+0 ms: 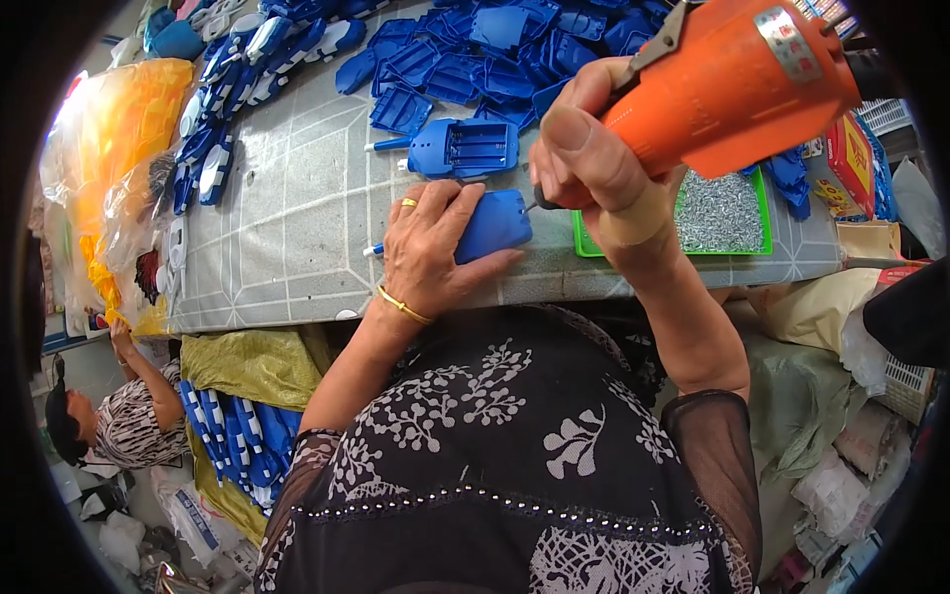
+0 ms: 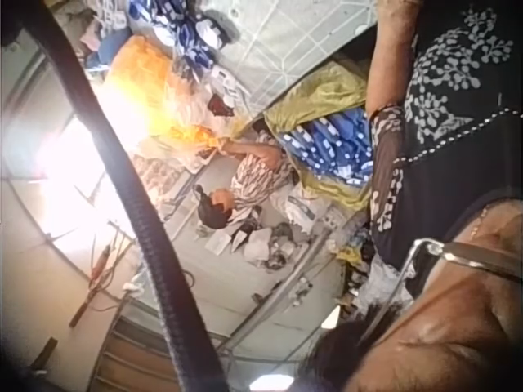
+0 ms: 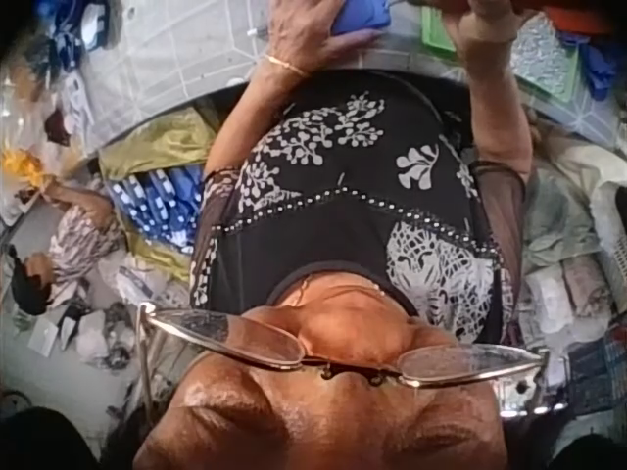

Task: Assembling blue plastic toy parts using an electric screwdriver.

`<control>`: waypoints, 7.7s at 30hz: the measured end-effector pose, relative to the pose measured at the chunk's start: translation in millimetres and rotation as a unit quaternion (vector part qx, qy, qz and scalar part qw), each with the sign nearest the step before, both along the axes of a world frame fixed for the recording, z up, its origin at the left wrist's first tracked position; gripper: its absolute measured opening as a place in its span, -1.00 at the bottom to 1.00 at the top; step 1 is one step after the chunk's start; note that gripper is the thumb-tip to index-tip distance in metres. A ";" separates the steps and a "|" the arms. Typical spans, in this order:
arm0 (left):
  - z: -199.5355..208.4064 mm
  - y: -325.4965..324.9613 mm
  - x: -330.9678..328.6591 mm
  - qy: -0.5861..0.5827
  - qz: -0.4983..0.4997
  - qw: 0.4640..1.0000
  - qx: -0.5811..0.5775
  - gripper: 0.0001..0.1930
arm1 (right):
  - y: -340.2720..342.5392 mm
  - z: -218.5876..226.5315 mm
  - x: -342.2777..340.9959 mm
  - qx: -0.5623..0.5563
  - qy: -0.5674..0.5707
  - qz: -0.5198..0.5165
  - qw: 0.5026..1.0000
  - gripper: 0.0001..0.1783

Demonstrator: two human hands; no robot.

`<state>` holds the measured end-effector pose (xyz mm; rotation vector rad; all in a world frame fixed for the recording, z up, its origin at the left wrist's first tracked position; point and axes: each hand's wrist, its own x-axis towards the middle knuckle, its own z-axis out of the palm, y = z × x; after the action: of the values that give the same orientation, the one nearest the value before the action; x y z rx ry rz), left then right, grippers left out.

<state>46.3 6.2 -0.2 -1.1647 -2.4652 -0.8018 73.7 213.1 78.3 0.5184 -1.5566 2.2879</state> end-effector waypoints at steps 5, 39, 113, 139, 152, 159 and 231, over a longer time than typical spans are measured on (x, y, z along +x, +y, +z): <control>-1.6 0.1 -0.9 -0.004 0.001 1.000 -0.005 -0.31 | 1.0 -1.5 -2.8 -0.008 0.000 -0.007 1.000 -0.72; -3.4 3.4 -6.1 -0.038 -0.023 0.999 -0.022 -0.38 | -8.5 -1.2 -23.1 0.130 -0.089 0.050 0.986 -0.70; 159.0 -470.7 149.6 -0.150 0.681 0.681 -0.222 -0.23 | 42.8 -52.7 -6.1 0.366 0.024 -0.176 0.914 -0.62; 20.6 -346.6 -223.6 -0.264 0.421 0.867 0.016 -0.40 | -152.8 -64.5 -74.0 0.579 0.310 0.125 0.744 -0.68; 43.7 -178.5 -63.7 -0.658 -0.066 0.588 0.465 -0.28 | -147.9 4.4 -110.6 0.277 -0.255 0.206 0.903 -0.17; 62.4 -130.1 -2.6 -0.550 0.042 0.834 0.026 -0.57 | -96.1 -37.2 -96.1 0.457 -0.198 0.210 0.841 -0.39; -3.5 -47.1 -4.4 -0.013 0.040 0.999 0.027 -0.22 | 75.1 3.7 -29.5 0.025 -0.028 -0.234 0.971 -0.78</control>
<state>41.9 -40.9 -3.7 -1.0352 -2.4785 -0.8605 44.2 288.2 82.0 0.0780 -1.5646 1.9199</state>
